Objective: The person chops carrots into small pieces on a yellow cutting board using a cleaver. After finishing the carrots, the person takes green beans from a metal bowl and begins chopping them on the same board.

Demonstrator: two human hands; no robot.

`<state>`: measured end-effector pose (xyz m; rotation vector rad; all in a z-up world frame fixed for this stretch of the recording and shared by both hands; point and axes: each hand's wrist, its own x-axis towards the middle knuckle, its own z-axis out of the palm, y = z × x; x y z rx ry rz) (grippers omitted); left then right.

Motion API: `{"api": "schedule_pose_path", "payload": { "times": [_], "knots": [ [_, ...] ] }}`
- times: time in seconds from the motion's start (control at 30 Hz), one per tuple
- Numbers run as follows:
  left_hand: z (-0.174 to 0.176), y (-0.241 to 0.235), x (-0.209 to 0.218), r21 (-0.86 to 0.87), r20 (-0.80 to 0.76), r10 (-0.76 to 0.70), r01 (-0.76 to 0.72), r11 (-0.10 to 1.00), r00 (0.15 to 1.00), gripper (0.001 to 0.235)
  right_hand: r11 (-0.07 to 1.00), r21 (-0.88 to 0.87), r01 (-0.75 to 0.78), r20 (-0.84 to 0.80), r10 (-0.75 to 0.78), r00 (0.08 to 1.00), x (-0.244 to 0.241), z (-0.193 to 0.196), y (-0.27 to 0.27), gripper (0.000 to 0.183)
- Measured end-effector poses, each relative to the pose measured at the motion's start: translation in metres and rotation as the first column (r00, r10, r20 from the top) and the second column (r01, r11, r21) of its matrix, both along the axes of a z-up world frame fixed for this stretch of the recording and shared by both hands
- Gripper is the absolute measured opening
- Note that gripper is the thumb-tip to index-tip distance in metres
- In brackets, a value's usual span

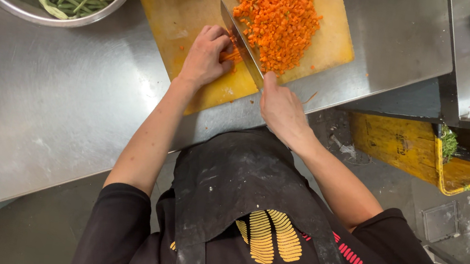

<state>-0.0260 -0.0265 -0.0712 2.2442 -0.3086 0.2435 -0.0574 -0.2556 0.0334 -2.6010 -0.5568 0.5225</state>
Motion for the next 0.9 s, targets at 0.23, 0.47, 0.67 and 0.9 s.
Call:
{"api": "schedule_pose_path", "payload": {
  "times": [0.23, 0.47, 0.67, 0.9],
  "knots": [
    [-0.003, 0.003, 0.004, -0.006, 0.023, -0.025, 0.026, 1.0, 0.999, 0.023, 0.996, -0.08, -0.023, -0.038, 0.02, 0.999, 0.01, -0.012, 0.003, 0.016],
    [-0.007, 0.007, 0.006, 0.008, 0.041, -0.034, 0.033, 0.999, 0.999, 0.023, 0.999, 0.012, 0.034, 0.044, -0.035, 0.998, 0.02, -0.037, 0.022, 0.017],
    [-0.01, 0.004, -0.004, -0.015, 0.008, -0.03, 0.031, 0.999, 1.0, 0.023, 1.0, 0.004, 0.025, 0.042, -0.025, 0.999, 0.002, -0.021, 0.007, 0.016],
    [-0.016, 0.004, -0.002, -0.067, 0.042, -0.015, 0.018, 0.998, 0.999, 0.025, 1.0, -0.024, 0.003, -0.007, -0.004, 1.0, -0.003, -0.019, 0.002, 0.02]
  ]
}}
